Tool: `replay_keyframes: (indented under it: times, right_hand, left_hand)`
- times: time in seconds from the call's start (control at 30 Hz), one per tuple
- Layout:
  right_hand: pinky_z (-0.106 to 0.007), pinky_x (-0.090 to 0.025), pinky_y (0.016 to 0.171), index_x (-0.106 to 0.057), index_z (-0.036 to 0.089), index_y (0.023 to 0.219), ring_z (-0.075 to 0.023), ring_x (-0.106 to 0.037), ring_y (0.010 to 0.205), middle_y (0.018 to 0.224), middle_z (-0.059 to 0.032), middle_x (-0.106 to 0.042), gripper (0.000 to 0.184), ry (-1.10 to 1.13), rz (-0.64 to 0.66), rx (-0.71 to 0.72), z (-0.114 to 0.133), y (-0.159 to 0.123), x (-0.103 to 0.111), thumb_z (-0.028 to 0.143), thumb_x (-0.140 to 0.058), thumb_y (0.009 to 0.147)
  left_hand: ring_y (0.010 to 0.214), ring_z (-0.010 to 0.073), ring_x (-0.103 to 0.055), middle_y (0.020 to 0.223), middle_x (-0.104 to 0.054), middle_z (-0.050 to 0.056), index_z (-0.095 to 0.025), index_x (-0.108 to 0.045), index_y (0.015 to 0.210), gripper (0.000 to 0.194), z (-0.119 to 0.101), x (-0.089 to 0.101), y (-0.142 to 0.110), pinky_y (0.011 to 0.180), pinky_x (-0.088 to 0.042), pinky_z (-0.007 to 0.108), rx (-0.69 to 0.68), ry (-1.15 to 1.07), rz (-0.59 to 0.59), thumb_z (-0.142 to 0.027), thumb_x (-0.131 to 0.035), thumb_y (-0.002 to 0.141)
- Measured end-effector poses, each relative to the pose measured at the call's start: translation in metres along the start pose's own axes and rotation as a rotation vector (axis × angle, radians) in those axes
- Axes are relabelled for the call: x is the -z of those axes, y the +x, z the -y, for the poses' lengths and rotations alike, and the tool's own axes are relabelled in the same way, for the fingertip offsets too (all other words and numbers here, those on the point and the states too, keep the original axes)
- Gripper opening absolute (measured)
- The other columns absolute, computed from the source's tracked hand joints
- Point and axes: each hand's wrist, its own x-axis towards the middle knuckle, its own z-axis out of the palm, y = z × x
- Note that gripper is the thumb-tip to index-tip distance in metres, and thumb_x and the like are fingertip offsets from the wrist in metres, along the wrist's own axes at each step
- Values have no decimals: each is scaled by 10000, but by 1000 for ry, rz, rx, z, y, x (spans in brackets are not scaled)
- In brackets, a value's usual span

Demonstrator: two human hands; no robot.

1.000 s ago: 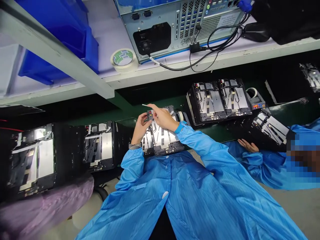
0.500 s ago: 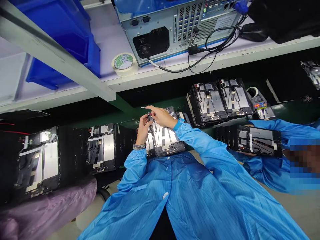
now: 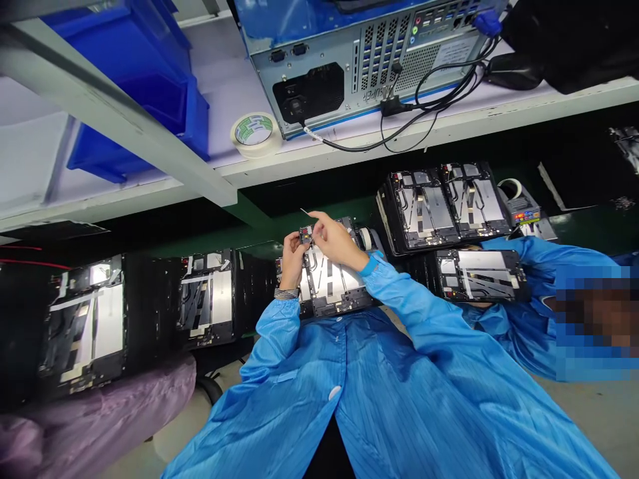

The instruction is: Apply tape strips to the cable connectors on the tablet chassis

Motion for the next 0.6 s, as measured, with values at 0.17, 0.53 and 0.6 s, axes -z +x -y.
replay_keyframes:
  times: [0.17, 0.53, 0.6]
  right_hand:
    - [-326, -448, 614, -608, 224, 1347, -163, -525, 645, 933, -37, -680, 490, 890, 53, -378, 22, -47, -6, 305, -702, 874]
    - [-277, -459, 604, -708, 121, 1083, -146, -538, 633, 835, -70, -714, 220, 1477, -57, -634, 4, -37, -34, 169, -553, 936]
    - [-279, -464, 605, -716, 114, 1067, -148, -539, 635, 833, -75, -714, 223, 1480, -66, -652, 2, -36, -34, 180, -537, 952]
  left_hand:
    - [1322, 238, -618, 1363, -642, 78, -280, -515, 1332, 429, 5, -1, -1, 1153, -477, 408, -14, 0, 4, -353, -647, 931]
    - [1322, 224, -591, 1353, -619, 57, -284, -575, 1336, 506, 5, -2, 1, 1170, -459, 389, -99, -168, 11, -192, -689, 852]
    - [1354, 228, -572, 1397, -596, 64, -286, -560, 1356, 532, 4, -2, 1, 1187, -451, 397, -126, -151, 6, -182, -685, 849]
